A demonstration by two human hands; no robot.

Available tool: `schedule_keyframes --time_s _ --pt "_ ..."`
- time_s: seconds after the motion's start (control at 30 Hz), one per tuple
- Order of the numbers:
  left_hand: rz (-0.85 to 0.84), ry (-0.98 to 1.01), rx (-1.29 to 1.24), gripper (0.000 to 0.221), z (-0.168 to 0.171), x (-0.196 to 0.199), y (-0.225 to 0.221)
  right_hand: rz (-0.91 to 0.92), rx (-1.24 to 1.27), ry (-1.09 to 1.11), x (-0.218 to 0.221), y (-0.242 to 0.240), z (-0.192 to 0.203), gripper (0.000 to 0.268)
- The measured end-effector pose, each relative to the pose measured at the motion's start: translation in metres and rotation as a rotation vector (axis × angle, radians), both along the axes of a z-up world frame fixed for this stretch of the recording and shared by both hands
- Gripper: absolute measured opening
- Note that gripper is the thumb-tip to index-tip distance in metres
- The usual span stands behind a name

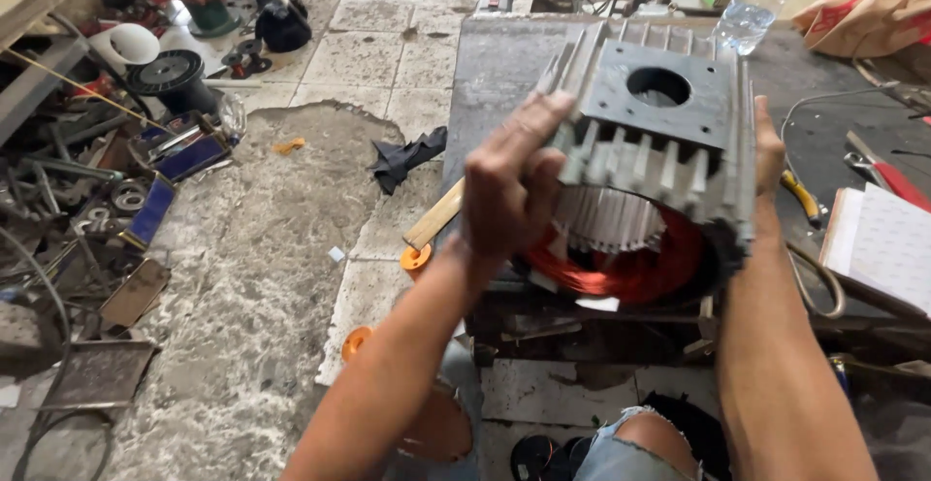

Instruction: Shaping motor windings with a hammer and wooden block, then measuring and cutting insulation paper with scissors.

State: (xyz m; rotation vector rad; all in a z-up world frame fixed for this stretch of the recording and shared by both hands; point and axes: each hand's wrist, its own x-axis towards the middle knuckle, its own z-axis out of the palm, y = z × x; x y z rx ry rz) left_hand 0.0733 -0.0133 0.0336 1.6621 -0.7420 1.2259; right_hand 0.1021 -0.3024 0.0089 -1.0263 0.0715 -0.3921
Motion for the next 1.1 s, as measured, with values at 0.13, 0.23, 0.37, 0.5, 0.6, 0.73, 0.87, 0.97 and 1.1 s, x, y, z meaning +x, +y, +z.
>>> schedule_keyframes --time_s 0.13,0.23,0.37,0.5,0.6,0.73,0.87,0.97,1.1 --pt "-0.034 0.074 -0.106 0.062 0.009 0.014 0.038 0.032 0.028 -0.072 0.008 0.005 0.007 0.035" --pt "0.010 0.116 -0.159 0.060 0.005 0.023 0.047 0.078 0.054 -0.110 0.028 0.026 0.007 0.036" --pt "0.078 0.115 -0.108 0.066 0.021 0.000 0.030 0.076 0.078 -0.141 0.026 0.027 -0.005 0.036" --pt "0.304 0.183 -0.209 0.058 0.011 0.011 0.016 0.161 -0.008 -0.021 0.018 0.027 0.006 0.055" --pt "0.258 0.233 -0.394 0.054 0.021 0.001 0.021 0.137 -0.007 0.007 0.022 0.032 0.006 0.051" --pt "0.176 0.172 -0.310 0.047 0.018 0.002 0.029 -0.222 -0.137 0.103 0.015 0.037 0.001 0.031" --pt "0.130 0.147 -0.267 0.045 0.011 0.020 0.036 -0.328 -0.327 0.188 0.002 0.043 0.011 0.032" --pt "-0.016 0.204 -0.295 0.048 0.016 0.039 0.041 -0.364 -0.323 0.250 -0.028 0.060 0.025 0.031" --pt "-0.153 0.179 -0.293 0.054 0.009 0.086 0.042 -0.455 -0.137 0.225 -0.078 0.091 0.028 0.026"
